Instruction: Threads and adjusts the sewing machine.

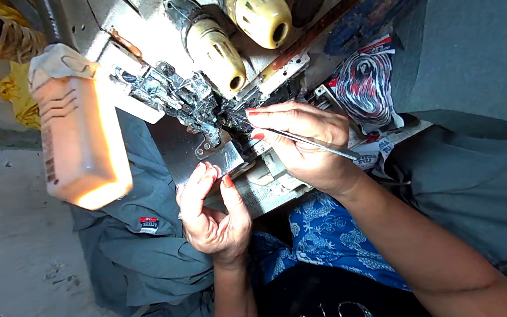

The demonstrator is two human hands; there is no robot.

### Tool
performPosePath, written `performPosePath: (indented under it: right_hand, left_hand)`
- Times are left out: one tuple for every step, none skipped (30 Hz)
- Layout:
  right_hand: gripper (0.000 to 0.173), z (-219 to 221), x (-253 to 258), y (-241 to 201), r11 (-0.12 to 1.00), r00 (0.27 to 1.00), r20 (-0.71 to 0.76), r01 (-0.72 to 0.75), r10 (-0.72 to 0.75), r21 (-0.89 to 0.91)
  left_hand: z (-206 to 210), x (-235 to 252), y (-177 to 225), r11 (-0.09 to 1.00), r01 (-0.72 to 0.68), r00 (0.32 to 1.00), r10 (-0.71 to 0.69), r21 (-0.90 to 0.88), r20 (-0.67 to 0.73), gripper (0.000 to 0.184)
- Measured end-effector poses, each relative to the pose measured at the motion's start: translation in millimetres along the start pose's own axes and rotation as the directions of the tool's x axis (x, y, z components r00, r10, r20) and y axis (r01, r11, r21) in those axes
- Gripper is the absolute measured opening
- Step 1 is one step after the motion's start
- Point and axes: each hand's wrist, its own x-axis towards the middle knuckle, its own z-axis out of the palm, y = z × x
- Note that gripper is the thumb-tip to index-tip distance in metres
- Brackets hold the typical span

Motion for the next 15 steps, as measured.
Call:
performPosePath:
  right_hand:
    - [0.012, -0.1, -0.2, -0.1, 1.000, 1.000, 0.000, -0.003, 0.003, 0.000]
    - [0.012, -0.3, -0.3, -0.1, 1.000, 1.000, -0.001, -0.003, 0.003, -0.001]
    - [0.012, -0.6, -0.4, 0.0, 1.000, 1.000, -0.003, -0.003, 0.003, -0.001]
    - [0.013, -0.8, -0.7, 0.2, 1.000, 1.000, -0.006, -0.001, 0.001, 0.002]
    - [0.013, -1.0, -1.1, 0.4, 1.000, 1.000, -0.009, 0.001, -0.001, -0.001]
    - [0.013, -0.9, -1.3, 0.3, 1.000, 1.000, -0.014, 0.001, -0.001, -0.006]
    - [0.013, -0.8, -1.4, 0.1, 1.000, 1.000, -0.018, -0.001, 0.001, -0.009]
    - [0.013, -0.9, -1.6, -0.1, 1.000, 1.000, -0.018, -0.005, 0.005, -0.012]
    - [0.013, -1.0, -1.5, -0.2, 1.000, 1.000, -0.016, -0.009, 0.009, -0.013]
    - [0.013, -0.9, -1.4, -0.5, 1.000, 1.000, -0.015, -0.012, 0.012, -0.011]
    - [0.012, -0.7, -1.0, -0.6, 1.000, 1.000, -0.013, -0.016, 0.016, -0.010]
    - [0.012, -0.6, -0.6, -0.6, 1.000, 1.000, -0.012, -0.018, 0.018, -0.010]
    - [0.012, -0.3, -0.3, -0.6, 1.000, 1.000, -0.012, -0.019, 0.019, -0.010]
    - [0.012, -0.2, 0.1, -0.7, 1.000, 1.000, -0.011, -0.021, 0.021, -0.008]
    - [0.012, -0.1, 0.4, -0.8, 1.000, 1.000, -0.009, -0.025, 0.025, -0.002]
  left_hand:
    - [0.1, 0.0, 0.0, 1.000, -0.001, 1.000, 0.001, -0.003, -0.001, 0.018]
    - [0.1, 0.1, 0.0, 1.000, 0.000, 1.000, 0.000, -0.004, -0.002, 0.018]
    - [0.0, 0.3, 0.1, 1.000, 0.000, 1.000, 0.000, -0.006, 0.000, 0.018]
    - [-0.1, 0.3, 0.0, 1.000, 0.000, 1.000, 0.000, -0.009, 0.001, 0.018]
    - [-0.3, 0.3, 0.0, 1.000, 0.000, 1.000, 0.000, -0.010, 0.000, 0.018]
    - [-0.5, 0.2, -0.1, 1.000, 0.000, 1.000, 0.000, -0.007, 0.001, 0.018]
    - [-0.5, 0.3, 0.1, 1.000, -0.002, 1.000, 0.002, -0.003, 0.000, 0.018]
    - [-0.4, 0.5, 0.2, 1.000, -0.005, 1.000, 0.005, 0.002, -0.001, 0.017]
    - [-0.5, 0.6, 0.2, 1.000, -0.005, 1.000, 0.005, 0.003, -0.001, 0.017]
    - [-0.6, 0.5, 0.4, 1.000, -0.004, 1.000, 0.004, 0.003, 0.000, 0.017]
    - [-0.6, 0.5, 0.4, 1.000, -0.003, 1.000, 0.003, 0.004, 0.002, 0.017]
    - [-0.5, 0.3, 0.5, 1.000, -0.003, 1.000, 0.003, 0.007, 0.002, 0.017]
    - [-0.6, 0.1, 0.2, 1.000, -0.004, 1.000, 0.004, 0.009, 0.004, 0.018]
    - [-0.6, -0.1, 0.0, 1.000, -0.005, 1.000, 0.005, 0.011, 0.003, 0.018]
    - [-0.4, -0.2, -0.1, 1.000, -0.003, 1.000, 0.003, 0.011, 0.001, 0.018]
